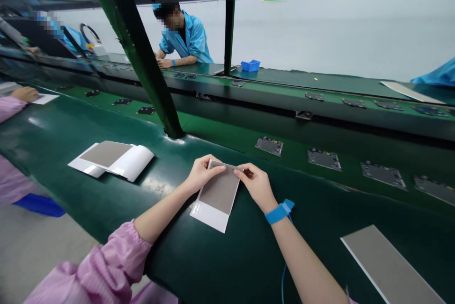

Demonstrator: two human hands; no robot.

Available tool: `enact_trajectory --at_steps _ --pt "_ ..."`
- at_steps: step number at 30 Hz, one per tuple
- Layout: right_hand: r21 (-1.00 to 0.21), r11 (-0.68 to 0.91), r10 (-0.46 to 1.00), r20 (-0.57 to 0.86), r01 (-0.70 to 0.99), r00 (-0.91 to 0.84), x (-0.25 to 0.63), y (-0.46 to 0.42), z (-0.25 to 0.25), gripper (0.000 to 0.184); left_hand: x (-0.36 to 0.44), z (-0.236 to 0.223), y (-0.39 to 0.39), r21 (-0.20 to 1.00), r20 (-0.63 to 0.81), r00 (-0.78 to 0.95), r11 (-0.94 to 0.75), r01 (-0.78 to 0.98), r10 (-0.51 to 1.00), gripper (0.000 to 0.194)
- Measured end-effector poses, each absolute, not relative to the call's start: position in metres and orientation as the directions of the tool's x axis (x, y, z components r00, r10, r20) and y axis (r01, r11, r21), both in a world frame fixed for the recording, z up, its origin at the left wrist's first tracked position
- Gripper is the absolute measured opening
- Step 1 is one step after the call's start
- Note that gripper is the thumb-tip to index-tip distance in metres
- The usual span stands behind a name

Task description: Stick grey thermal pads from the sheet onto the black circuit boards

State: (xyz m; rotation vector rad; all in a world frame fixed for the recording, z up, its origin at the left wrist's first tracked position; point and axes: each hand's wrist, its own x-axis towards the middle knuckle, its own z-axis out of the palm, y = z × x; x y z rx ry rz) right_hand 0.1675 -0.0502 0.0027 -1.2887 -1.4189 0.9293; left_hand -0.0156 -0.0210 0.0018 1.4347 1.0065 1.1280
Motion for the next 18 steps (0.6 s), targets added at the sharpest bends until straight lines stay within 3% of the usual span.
enact_trajectory --at_steps 13,18 --pt "-0.933 0.186 0.975 0.213 0.308 0.056 0.1681 -0.0502 -0.0024 0.048 -0.0148 -0.0008 -0.0196 0.992 0.129 0.191 -0.128 -0.018 0.973 0.036" --pt "-0.942 0.170 0.977 0.199 0.289 0.073 0.1682 -0.0499 -0.0009 0.049 -0.0162 0.0005 -0.0209 0.993 0.109 0.229 -0.115 0.009 0.967 0.032"
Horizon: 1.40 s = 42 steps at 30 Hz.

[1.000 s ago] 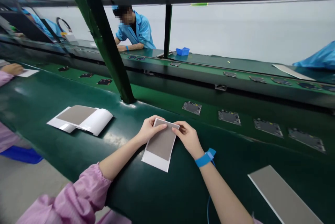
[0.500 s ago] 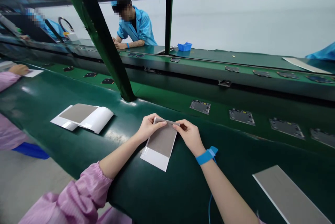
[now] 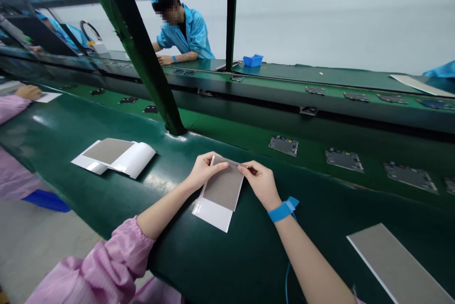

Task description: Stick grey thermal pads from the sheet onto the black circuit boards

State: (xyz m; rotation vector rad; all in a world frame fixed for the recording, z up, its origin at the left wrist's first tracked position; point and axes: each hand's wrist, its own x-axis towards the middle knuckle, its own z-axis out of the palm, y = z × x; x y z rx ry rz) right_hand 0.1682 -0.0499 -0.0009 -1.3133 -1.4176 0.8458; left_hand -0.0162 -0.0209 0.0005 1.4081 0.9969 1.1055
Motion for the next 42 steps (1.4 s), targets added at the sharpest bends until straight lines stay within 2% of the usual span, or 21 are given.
enact_trajectory --at_steps 8,12,15,22,31,37,42 --pt "-0.963 0.160 0.980 0.182 0.219 0.085 0.1684 -0.0493 0.0004 0.044 -0.0176 -0.0024 -0.0194 0.991 0.124 0.205 -0.111 -0.074 0.971 0.032" --pt "-0.986 0.105 0.991 0.115 0.128 0.072 0.1688 -0.0505 0.0003 0.046 -0.0168 -0.0034 -0.0175 0.991 0.131 0.151 -0.124 -0.060 0.980 0.030" --pt "-0.988 0.090 0.992 0.101 0.128 0.078 0.1694 -0.0511 0.0003 0.048 -0.0170 -0.0015 -0.0172 0.990 0.139 0.131 -0.134 -0.050 0.982 0.027" --pt "-0.951 0.202 0.968 0.231 0.236 0.102 0.1693 -0.0503 -0.0008 0.044 -0.0175 0.0019 -0.0178 0.991 0.130 0.123 -0.126 -0.036 0.984 0.026" --pt "-0.836 0.329 0.906 0.411 0.440 0.103 0.1683 -0.0549 0.0005 0.033 -0.0178 0.0001 -0.0176 0.987 0.161 0.112 -0.162 -0.007 0.981 0.024" --pt "-0.835 0.334 0.901 0.420 0.437 0.112 0.1677 -0.0557 -0.0001 0.029 -0.0179 -0.0016 -0.0173 0.986 0.168 0.109 -0.169 0.000 0.980 0.025" --pt "-0.869 0.330 0.912 0.394 0.368 0.112 0.1695 -0.0511 -0.0057 0.028 -0.0185 0.0010 -0.0178 0.986 0.166 0.106 -0.168 0.004 0.980 0.024"
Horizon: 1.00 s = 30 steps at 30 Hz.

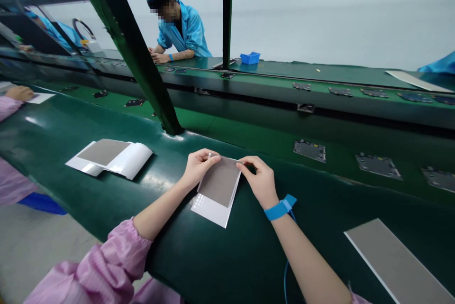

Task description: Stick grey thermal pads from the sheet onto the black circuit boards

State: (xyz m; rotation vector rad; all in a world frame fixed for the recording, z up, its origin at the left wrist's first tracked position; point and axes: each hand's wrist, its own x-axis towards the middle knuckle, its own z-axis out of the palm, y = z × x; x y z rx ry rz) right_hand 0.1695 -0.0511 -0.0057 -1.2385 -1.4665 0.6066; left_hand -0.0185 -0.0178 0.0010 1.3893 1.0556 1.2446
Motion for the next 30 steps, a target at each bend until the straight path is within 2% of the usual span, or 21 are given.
enact_trajectory --at_steps 3,9,12,20,30 --pt "-0.841 0.372 0.882 0.452 0.393 0.133 0.1705 -0.0499 -0.0078 0.027 -0.0183 0.0018 -0.0175 0.987 0.157 0.113 -0.158 0.001 0.981 0.024" --pt "-0.668 0.471 0.759 0.640 0.576 0.123 0.1691 -0.0528 -0.0047 0.018 -0.0173 -0.0007 -0.0169 0.991 0.135 0.133 -0.134 -0.013 0.982 0.026" --pt "-0.627 0.477 0.735 0.669 0.616 0.112 0.1685 -0.0536 -0.0038 0.017 -0.0169 0.0001 -0.0171 0.993 0.115 0.134 -0.113 -0.020 0.984 0.027" --pt "-0.758 0.425 0.843 0.530 0.495 0.090 0.1700 -0.0501 -0.0071 0.030 -0.0176 0.0017 -0.0173 0.992 0.122 0.109 -0.122 0.001 0.987 0.029" --pt "-0.852 0.347 0.912 0.404 0.393 0.070 0.1694 -0.0469 -0.0121 0.033 -0.0168 0.0022 -0.0174 0.992 0.128 0.082 -0.126 -0.021 0.988 0.035"
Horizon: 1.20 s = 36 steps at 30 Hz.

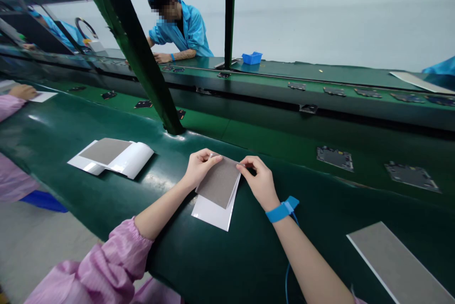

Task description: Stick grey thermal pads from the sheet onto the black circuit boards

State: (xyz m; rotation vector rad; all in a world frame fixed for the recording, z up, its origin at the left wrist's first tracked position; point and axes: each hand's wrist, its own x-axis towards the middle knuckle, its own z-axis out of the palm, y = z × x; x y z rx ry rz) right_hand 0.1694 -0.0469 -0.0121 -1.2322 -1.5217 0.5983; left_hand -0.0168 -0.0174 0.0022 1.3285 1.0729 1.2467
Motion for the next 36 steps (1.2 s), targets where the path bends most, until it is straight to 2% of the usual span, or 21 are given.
enact_trajectory --at_steps 5,15,20,24,28,36 --pt "-0.860 0.320 0.928 0.369 0.397 0.052 0.1692 -0.0481 -0.0094 0.036 -0.0173 0.0030 -0.0190 0.990 0.142 0.071 -0.142 -0.008 0.987 0.034" --pt "-0.832 0.338 0.918 0.395 0.439 0.041 0.1685 -0.0492 -0.0060 0.038 -0.0160 -0.0004 -0.0178 0.989 0.144 0.079 -0.142 -0.035 0.986 0.037" --pt "-0.829 0.326 0.918 0.392 0.455 0.056 0.1696 -0.0488 -0.0092 0.033 -0.0185 0.0037 -0.0183 0.991 0.134 0.190 -0.131 -0.024 0.973 0.031" --pt "-0.828 0.327 0.919 0.391 0.456 0.050 0.1689 -0.0485 -0.0081 0.032 -0.0176 0.0068 -0.0203 0.998 0.050 0.288 -0.059 0.023 0.956 0.032" --pt "-0.830 0.332 0.917 0.396 0.448 0.055 0.1684 -0.0486 -0.0076 0.034 -0.0158 0.0054 -0.0214 1.000 -0.010 0.265 0.003 0.029 0.964 0.032" --pt "-0.867 0.324 0.911 0.394 0.379 0.122 0.1727 -0.0469 -0.0140 0.031 -0.0171 0.0018 -0.0202 0.998 0.026 0.244 -0.037 0.042 0.969 0.033"
